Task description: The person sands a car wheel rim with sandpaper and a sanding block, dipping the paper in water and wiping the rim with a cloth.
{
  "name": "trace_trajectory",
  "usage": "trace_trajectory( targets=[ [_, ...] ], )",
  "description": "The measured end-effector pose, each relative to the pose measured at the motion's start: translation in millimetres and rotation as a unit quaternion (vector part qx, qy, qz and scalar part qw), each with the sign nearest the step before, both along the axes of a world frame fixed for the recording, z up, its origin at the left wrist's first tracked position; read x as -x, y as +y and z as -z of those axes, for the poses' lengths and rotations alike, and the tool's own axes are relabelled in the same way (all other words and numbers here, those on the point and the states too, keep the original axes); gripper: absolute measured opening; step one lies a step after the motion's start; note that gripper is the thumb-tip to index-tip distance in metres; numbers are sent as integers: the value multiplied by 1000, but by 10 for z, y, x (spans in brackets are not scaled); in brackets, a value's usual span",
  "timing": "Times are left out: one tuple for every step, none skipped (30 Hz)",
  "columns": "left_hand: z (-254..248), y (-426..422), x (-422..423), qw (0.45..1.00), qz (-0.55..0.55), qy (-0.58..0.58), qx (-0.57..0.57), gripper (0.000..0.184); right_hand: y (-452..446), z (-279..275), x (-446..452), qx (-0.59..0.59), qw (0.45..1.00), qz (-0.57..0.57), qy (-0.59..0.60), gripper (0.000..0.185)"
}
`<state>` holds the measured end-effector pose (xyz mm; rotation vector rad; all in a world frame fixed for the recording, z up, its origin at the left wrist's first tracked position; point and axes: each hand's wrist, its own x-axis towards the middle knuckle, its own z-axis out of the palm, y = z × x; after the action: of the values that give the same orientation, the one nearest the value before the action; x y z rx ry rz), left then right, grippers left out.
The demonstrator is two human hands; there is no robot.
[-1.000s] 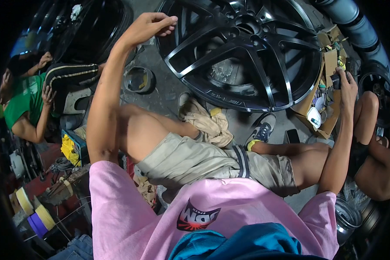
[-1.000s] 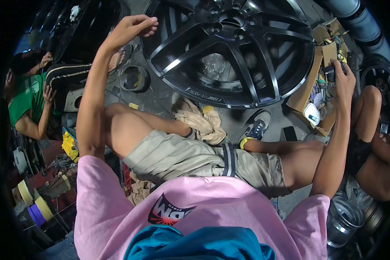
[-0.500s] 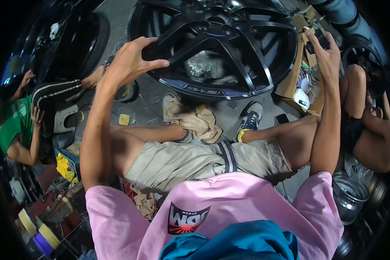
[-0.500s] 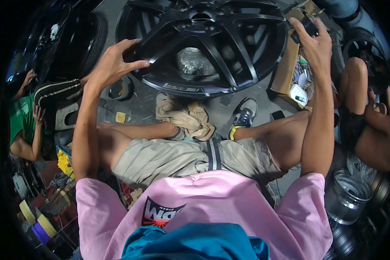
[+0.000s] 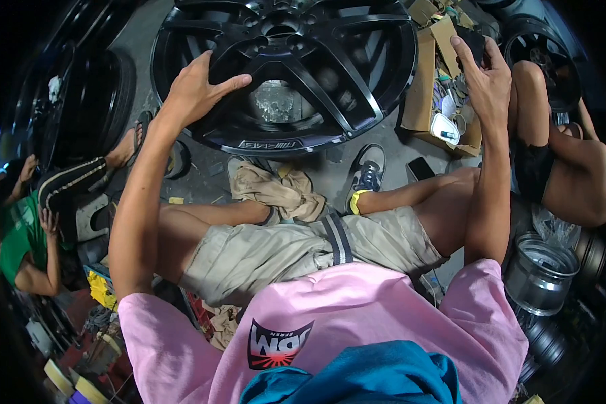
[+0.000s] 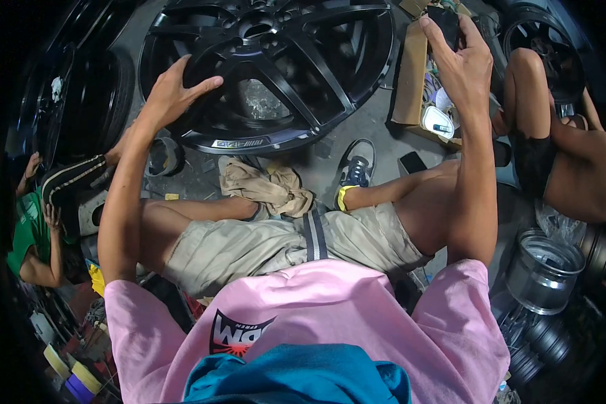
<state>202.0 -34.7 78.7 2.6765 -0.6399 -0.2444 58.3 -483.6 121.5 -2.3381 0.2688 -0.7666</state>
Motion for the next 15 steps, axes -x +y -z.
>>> trace_trajectory(
  targets=[
    [73,-23,-9,999,-3,-34,-10,120,10,8,26,-1,1000,3,1,55],
    [104,-36,-16,999,-1,-33,-10,120,35,15,56,4,1000,6,-7,53],
    [88,-77,-4,998,6,-51,-32,121,42,25,87,8,1000,10,-14,52],
    [71,-119,6,996,13,-68,-53,123,17,44,120,9,1000,12,-13,52],
    [56,-160,6,996,14,-68,-53,123,-12,75,157,38,999,8,-5,50],
    [43,-200,1,995,11,-64,-71,124,1,89,188,67,998,4,3,48],
    [39,-234,1,994,8,-60,-90,125,54,113,248,52,999,-7,-1,44],
    [53,-262,-1,994,10,-59,-89,125,125,123,305,37,999,-18,-6,41],
    [69,-281,-11,994,6,-81,-79,120,219,109,389,98,994,-41,-2,35],
    [90,-287,-26,992,2,-103,-69,115,333,130,487,160,985,-63,2,30],
    [92,-289,-58,993,1,-100,-67,115,533,198,614,158,984,-87,13,26],
    [76,-288,-110,992,15,-116,-45,107,775,299,761,156,981,-110,24,25],
    [80,-290,-168,991,28,-131,-23,99,1010,394,927,101,985,-128,62,30],
    [123,-298,-232,980,47,-194,2,80,1226,463,1071,65,985,-137,84,35],
    [101,-332,-309,980,69,-186,16,76,1411,558,1178,47,986,-130,97,35]
  ],
)
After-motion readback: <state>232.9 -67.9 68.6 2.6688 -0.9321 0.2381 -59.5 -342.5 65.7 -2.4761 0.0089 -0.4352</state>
